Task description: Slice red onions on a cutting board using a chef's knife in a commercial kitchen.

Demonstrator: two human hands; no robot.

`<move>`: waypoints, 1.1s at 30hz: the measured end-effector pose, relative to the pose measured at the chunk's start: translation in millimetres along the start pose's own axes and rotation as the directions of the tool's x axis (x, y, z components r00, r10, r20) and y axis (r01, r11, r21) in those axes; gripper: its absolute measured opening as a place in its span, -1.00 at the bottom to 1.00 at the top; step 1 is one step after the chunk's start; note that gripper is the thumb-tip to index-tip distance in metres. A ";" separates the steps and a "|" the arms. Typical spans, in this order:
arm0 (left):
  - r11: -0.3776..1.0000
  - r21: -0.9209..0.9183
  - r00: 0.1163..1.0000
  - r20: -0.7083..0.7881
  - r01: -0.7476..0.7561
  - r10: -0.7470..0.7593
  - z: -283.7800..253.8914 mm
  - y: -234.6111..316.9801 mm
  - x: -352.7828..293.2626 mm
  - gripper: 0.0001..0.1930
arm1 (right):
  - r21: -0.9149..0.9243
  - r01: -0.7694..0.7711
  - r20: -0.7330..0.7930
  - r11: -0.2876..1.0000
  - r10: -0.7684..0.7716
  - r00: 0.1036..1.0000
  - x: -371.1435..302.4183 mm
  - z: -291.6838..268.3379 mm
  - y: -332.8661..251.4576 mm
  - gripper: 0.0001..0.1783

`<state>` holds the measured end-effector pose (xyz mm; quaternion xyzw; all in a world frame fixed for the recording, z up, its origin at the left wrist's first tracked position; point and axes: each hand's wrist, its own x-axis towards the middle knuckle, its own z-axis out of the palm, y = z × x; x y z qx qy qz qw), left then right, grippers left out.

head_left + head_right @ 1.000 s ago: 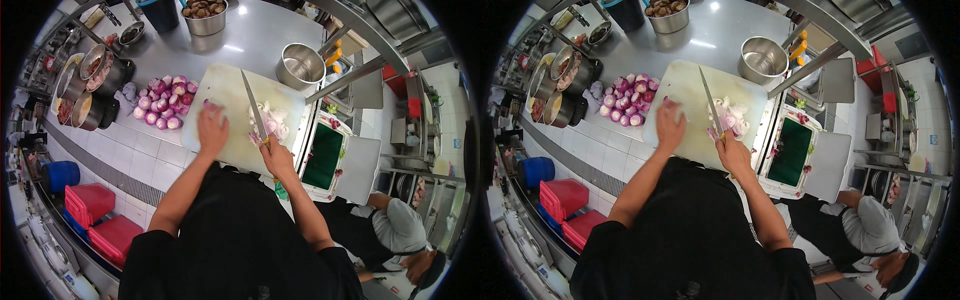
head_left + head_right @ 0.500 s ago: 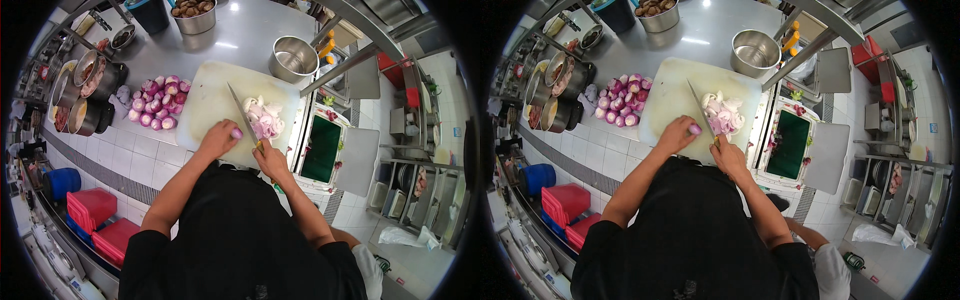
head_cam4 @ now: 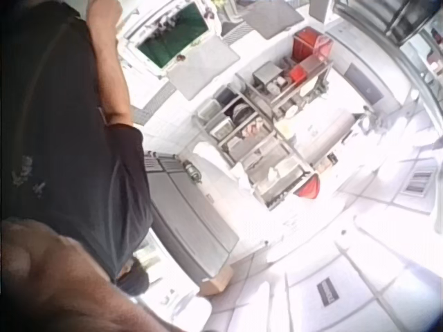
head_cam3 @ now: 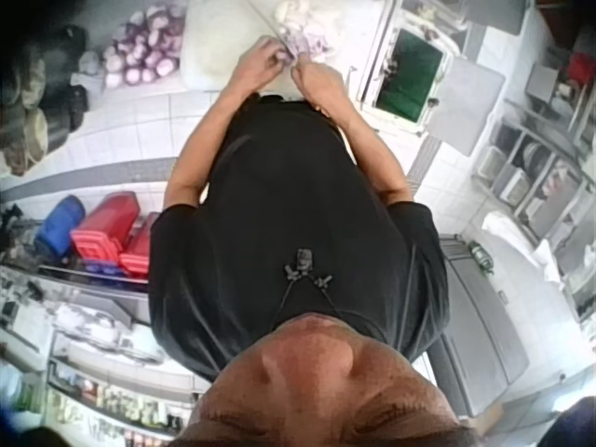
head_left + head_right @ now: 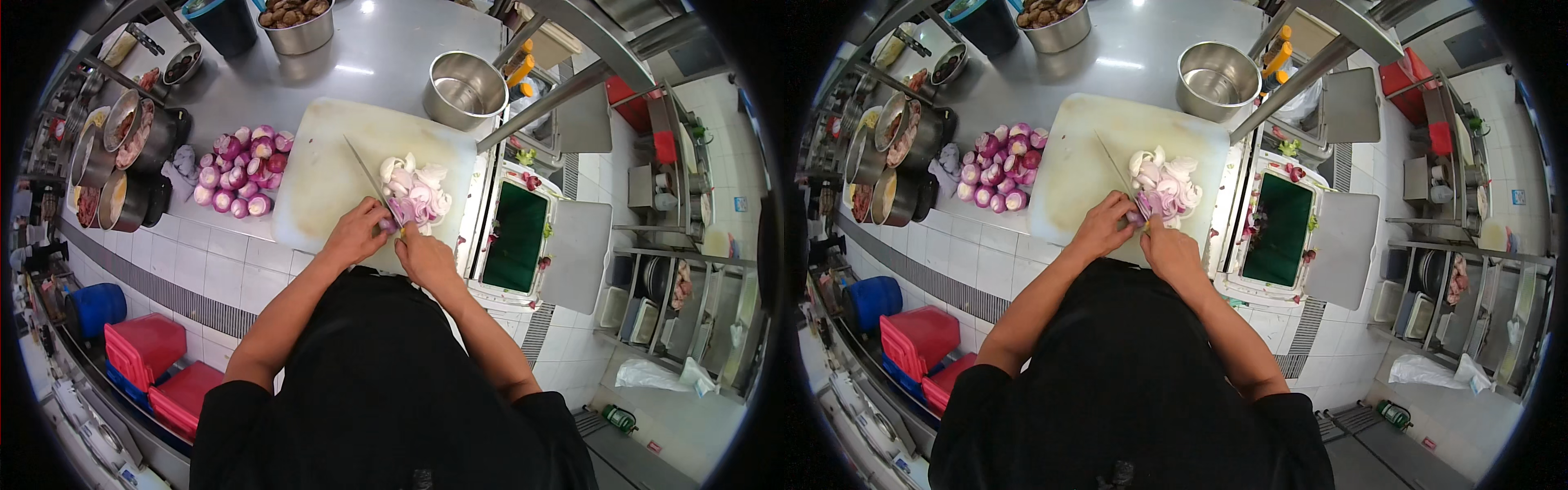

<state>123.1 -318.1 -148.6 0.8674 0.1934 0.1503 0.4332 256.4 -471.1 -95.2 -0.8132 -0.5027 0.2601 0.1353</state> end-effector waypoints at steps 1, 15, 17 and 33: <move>1.000 0.009 1.000 -0.003 0.004 -0.004 -2.3 1.0 -1.5 -0.66 | -0.018 -0.013 0.038 1.000 0.014 0.999 -3.7 -20.6 -15.0 -0.63; 0.997 -0.065 0.999 -0.020 0.031 -0.032 1.5 -2.3 -3.3 -0.70 | -0.034 -0.075 0.087 0.997 0.077 0.993 -1.4 -2.5 -8.9 -0.61; 0.995 -0.093 0.999 -0.002 0.041 -0.041 2.0 -2.2 -1.9 -0.71 | -0.041 -0.041 0.054 0.998 0.043 0.998 9.7 -5.2 -10.8 -0.61; 0.890 0.166 0.886 0.127 0.424 -0.446 -14.4 8.4 4.3 -0.76 | 0.029 -0.093 0.062 0.995 0.091 0.994 14.3 -0.3 6.4 -0.56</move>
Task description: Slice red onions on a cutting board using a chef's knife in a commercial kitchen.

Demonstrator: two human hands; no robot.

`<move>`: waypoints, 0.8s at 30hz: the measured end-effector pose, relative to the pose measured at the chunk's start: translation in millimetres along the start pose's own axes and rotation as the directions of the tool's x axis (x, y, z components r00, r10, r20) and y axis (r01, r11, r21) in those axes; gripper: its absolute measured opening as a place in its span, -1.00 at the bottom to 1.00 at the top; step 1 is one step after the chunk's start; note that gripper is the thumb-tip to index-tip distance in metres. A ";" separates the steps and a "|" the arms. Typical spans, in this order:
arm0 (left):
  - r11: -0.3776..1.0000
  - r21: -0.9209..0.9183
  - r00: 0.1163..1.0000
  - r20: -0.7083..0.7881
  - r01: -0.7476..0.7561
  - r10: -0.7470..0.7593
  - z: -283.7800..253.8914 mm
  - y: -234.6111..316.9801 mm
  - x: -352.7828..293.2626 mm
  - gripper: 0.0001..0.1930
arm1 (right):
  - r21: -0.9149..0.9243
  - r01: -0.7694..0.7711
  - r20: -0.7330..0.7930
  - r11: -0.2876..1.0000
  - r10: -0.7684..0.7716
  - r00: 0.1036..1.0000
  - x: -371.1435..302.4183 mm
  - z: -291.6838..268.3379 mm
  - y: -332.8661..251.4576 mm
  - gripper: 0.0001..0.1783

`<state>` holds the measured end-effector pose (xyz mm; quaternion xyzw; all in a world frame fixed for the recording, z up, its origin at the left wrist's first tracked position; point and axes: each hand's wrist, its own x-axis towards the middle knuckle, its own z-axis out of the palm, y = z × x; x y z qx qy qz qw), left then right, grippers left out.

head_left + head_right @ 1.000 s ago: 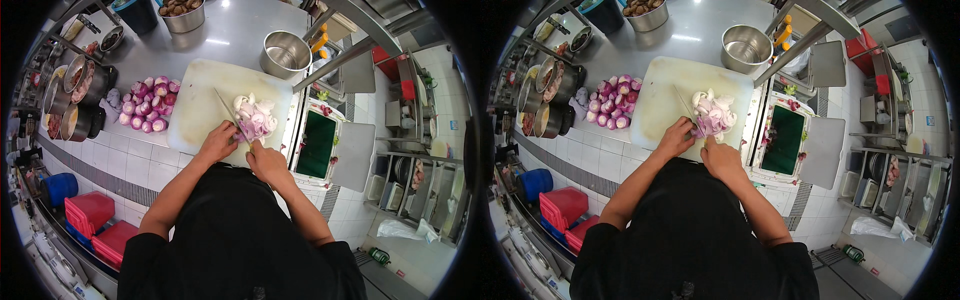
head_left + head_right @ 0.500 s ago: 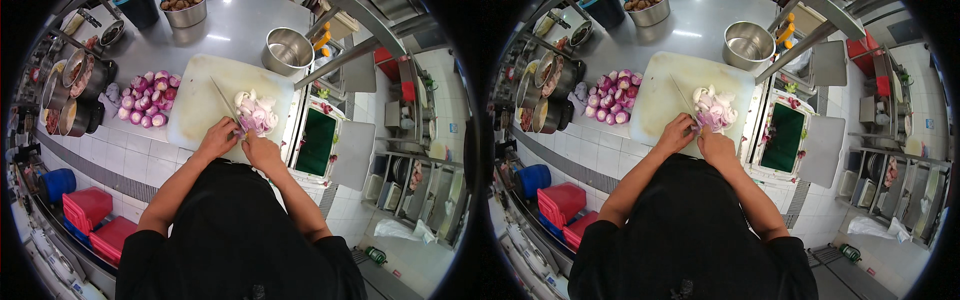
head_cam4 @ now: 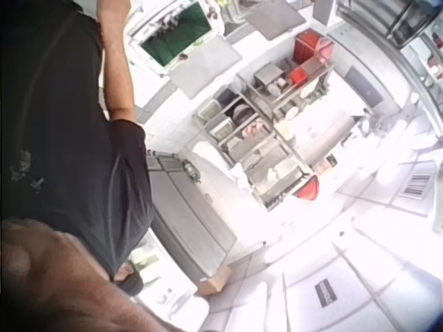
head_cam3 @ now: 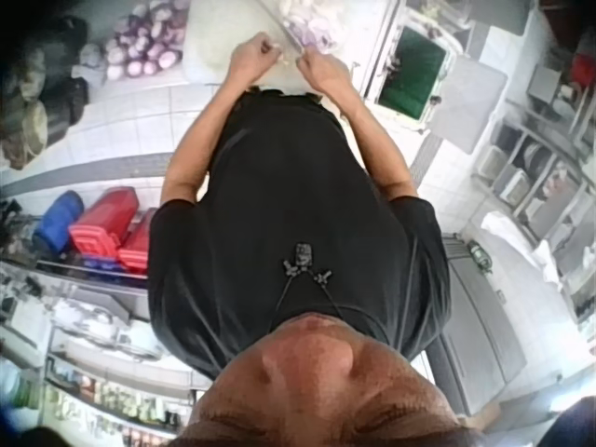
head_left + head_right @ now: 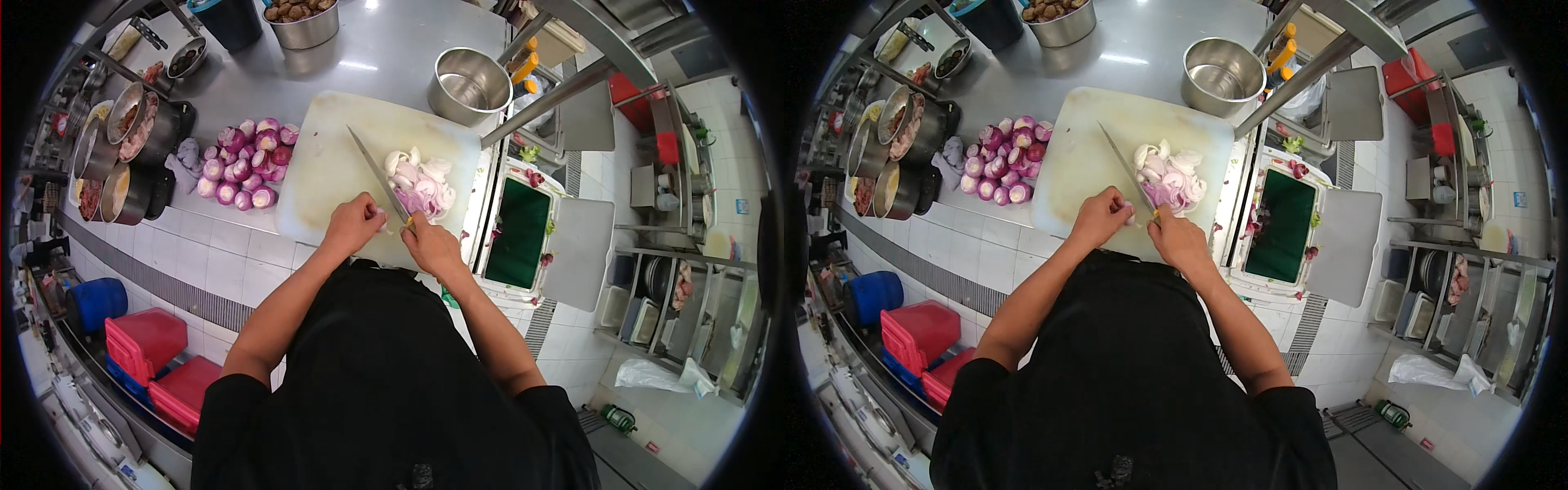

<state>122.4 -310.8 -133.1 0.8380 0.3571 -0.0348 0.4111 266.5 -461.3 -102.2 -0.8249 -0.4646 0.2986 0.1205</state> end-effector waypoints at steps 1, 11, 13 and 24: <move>0.948 -0.304 0.995 -0.002 0.096 -0.101 5.9 -7.6 -0.7 -0.77 | 0.018 0.000 -0.005 1.000 0.000 1.000 -1.2 -0.7 -1.3 -0.57; 0.874 -0.126 0.879 -0.159 -0.469 0.449 10.5 -14.1 5.5 -0.67 | -0.043 0.025 0.065 0.999 -0.022 0.998 -21.1 -27.0 -16.0 -0.58; 0.882 -0.135 0.888 -0.163 -0.452 0.430 12.6 -18.0 6.2 -0.69 | -0.062 0.008 0.107 0.998 -0.002 0.994 -35.6 -37.9 -21.8 -0.58; 0.897 -0.165 0.905 -0.190 -0.411 0.380 15.5 -13.9 10.7 -0.71 | -0.081 -0.017 0.049 0.997 0.021 0.999 -26.3 -19.2 -17.7 -0.66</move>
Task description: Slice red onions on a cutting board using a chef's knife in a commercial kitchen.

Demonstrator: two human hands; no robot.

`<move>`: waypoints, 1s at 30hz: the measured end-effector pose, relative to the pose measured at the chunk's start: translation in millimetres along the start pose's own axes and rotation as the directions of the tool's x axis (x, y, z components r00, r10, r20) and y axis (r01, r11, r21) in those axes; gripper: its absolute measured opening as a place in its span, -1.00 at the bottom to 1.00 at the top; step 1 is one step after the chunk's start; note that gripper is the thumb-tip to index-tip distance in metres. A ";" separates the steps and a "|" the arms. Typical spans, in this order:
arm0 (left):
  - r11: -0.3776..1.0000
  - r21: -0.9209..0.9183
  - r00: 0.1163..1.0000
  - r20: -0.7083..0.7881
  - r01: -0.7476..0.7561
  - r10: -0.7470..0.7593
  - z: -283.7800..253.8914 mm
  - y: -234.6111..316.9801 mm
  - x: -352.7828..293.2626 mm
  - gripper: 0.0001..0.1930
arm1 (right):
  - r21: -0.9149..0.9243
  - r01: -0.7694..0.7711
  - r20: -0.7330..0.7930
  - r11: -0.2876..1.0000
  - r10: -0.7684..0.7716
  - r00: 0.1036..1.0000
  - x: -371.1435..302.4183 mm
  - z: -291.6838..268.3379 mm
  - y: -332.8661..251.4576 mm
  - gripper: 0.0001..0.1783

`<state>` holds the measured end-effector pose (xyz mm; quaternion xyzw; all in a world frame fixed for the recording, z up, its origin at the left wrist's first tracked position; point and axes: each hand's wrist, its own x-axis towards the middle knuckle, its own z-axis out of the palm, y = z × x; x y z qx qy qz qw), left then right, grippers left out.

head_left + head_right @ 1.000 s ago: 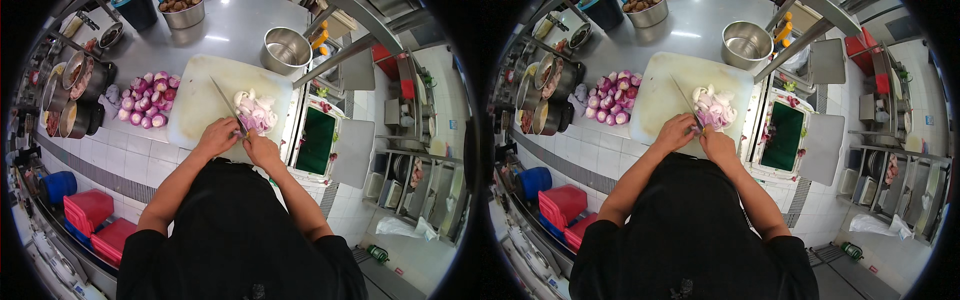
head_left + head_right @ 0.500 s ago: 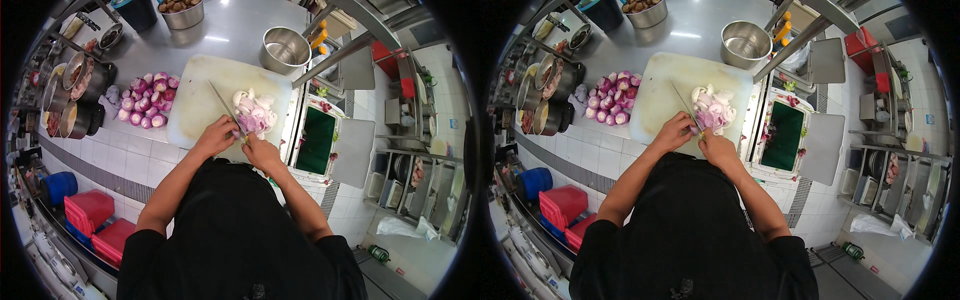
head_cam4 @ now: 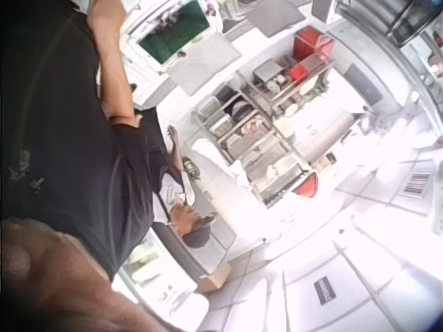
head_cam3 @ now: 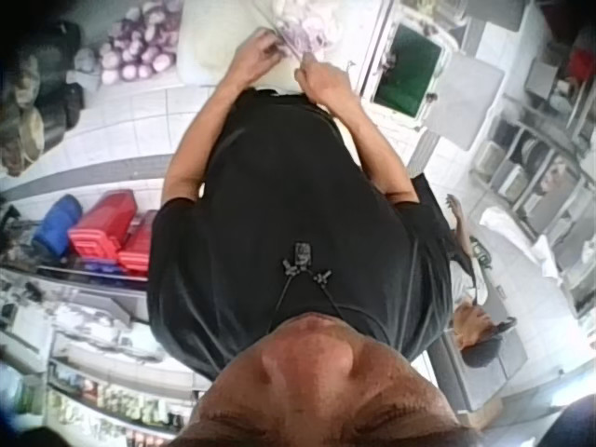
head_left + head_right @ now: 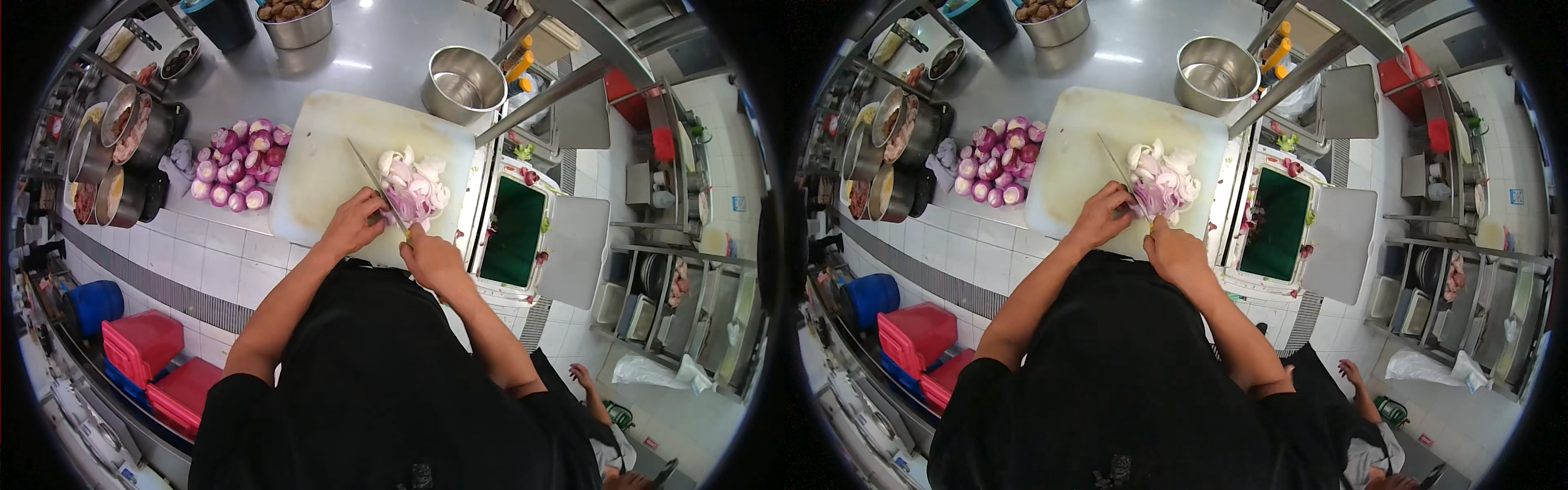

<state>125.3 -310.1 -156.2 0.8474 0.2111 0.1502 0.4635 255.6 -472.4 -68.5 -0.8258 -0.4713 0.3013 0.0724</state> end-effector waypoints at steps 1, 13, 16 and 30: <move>0.999 -0.033 1.000 -0.001 -0.008 0.008 1.5 0.8 0.6 -0.72 | 0.000 -0.006 0.000 1.000 0.006 1.000 4.5 9.2 5.6 -0.66; 0.997 -0.077 0.998 -0.058 -0.026 0.022 6.1 -3.5 -1.8 -0.79 | 0.029 0.073 -0.095 0.997 -0.070 0.993 20.2 9.8 1.2 -0.62; 0.998 -0.066 0.998 -0.056 -0.015 0.012 3.2 -3.0 -4.9 -0.80 | -0.045 0.024 0.040 0.999 -0.022 0.999 -0.7 -16.7 -13.6 -0.67; 0.996 -0.054 0.989 -0.130 -0.076 0.068 10.1 -8.7 -4.5 -0.86 | -0.039 0.025 -0.051 0.999 -0.027 0.998 28.0 3.6 -9.3 -0.66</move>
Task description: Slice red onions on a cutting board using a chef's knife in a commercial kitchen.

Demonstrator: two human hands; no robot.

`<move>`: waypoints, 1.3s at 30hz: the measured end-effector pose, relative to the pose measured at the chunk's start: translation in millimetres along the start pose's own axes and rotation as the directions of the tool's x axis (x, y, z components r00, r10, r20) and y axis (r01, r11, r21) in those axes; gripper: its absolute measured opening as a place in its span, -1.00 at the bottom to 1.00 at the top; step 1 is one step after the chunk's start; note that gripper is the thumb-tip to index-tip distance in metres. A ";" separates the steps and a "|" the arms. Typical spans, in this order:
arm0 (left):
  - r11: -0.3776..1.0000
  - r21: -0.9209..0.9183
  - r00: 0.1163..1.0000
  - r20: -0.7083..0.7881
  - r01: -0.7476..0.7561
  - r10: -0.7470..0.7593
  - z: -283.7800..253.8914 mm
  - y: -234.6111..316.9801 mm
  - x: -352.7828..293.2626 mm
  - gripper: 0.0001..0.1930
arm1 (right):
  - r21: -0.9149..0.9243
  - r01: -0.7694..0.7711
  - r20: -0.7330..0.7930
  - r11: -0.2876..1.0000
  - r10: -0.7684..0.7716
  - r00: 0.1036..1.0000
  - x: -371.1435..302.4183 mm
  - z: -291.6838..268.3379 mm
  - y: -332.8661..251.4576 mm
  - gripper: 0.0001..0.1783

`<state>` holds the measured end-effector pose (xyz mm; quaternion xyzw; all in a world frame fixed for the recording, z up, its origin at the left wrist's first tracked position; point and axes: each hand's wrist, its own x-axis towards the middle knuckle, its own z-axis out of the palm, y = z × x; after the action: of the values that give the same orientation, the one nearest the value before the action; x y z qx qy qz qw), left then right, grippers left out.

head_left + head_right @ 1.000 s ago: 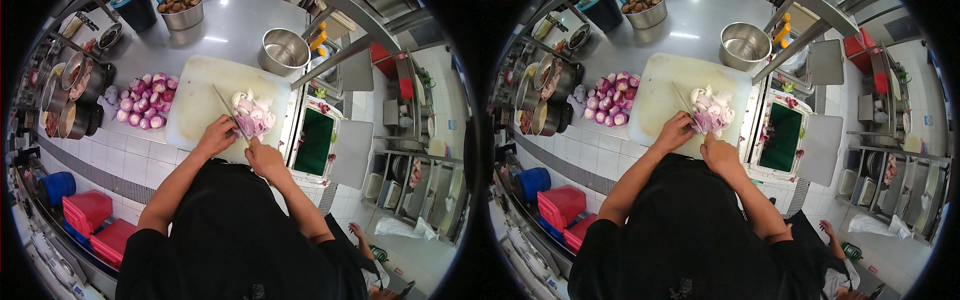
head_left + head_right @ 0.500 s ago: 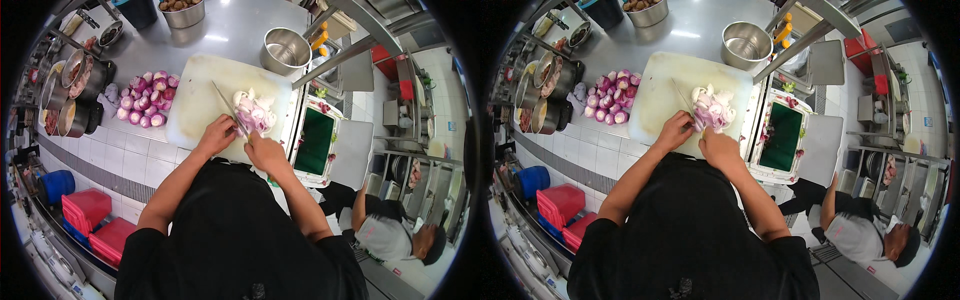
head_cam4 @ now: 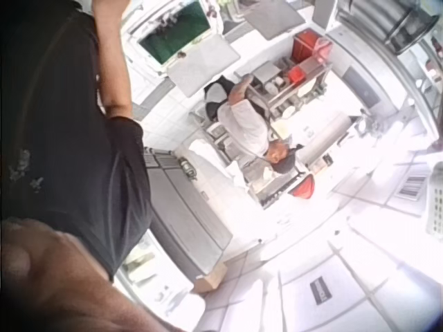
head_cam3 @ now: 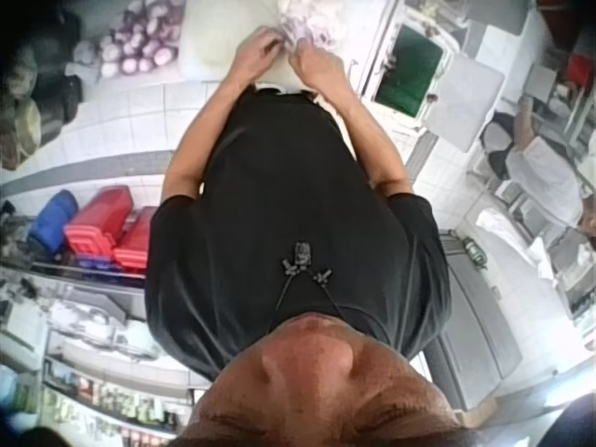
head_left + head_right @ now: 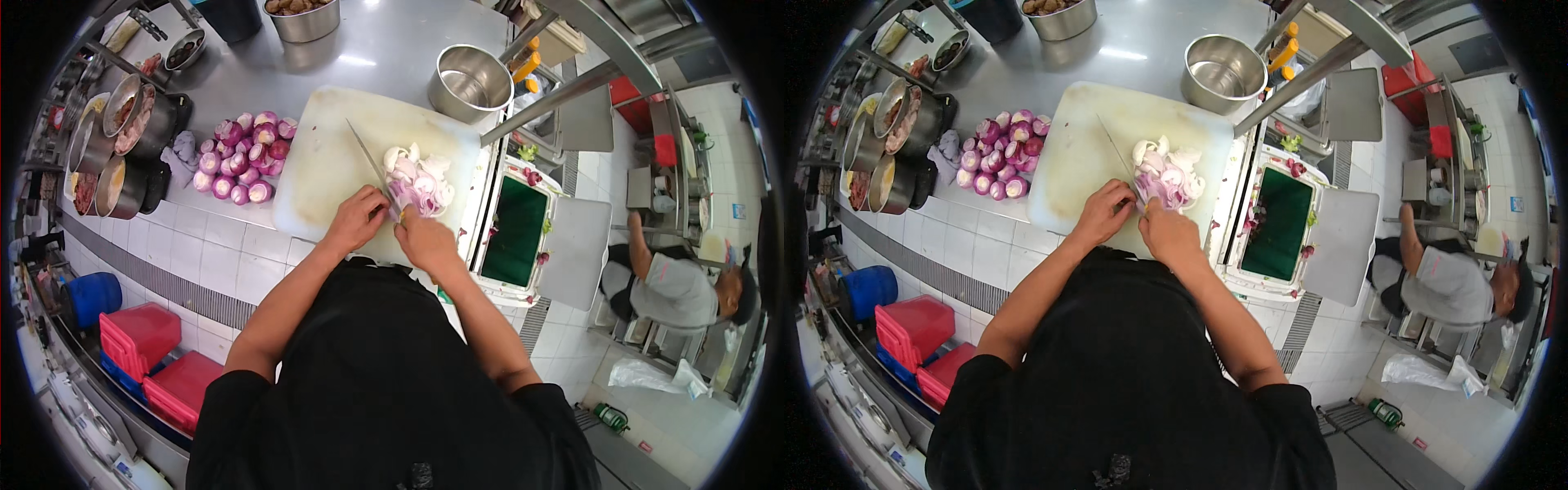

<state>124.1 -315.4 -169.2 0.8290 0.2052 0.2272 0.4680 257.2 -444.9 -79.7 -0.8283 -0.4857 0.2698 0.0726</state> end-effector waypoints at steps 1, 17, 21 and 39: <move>1.000 0.002 1.000 -0.011 0.005 -0.005 0.0 -1.4 -1.4 -0.86 | -0.002 0.005 0.001 1.000 -0.005 1.000 -4.1 -6.4 -4.7 -0.66; 0.825 0.430 0.770 -0.638 0.368 -0.011 -59.3 -23.5 -38.3 -0.63 | 0.175 0.019 -0.080 0.984 -0.005 0.997 -11.1 -12.2 18.2 -0.54; 0.648 0.295 0.599 -0.737 0.702 -0.314 -117.6 -29.6 -49.0 -0.55 | 0.263 -0.065 -0.011 0.963 0.071 0.997 -17.5 3.3 18.4 -0.55; 0.945 0.315 0.988 -0.145 0.091 -0.046 -43.2 -1.7 -16.4 -0.48 | 0.255 -0.067 0.009 0.965 0.067 0.998 -21.6 4.9 26.3 -0.53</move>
<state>86.0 -294.2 -153.9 0.8690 0.2995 0.2302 0.3196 266.5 -477.4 -85.7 -0.8280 -0.4186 0.3325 0.1693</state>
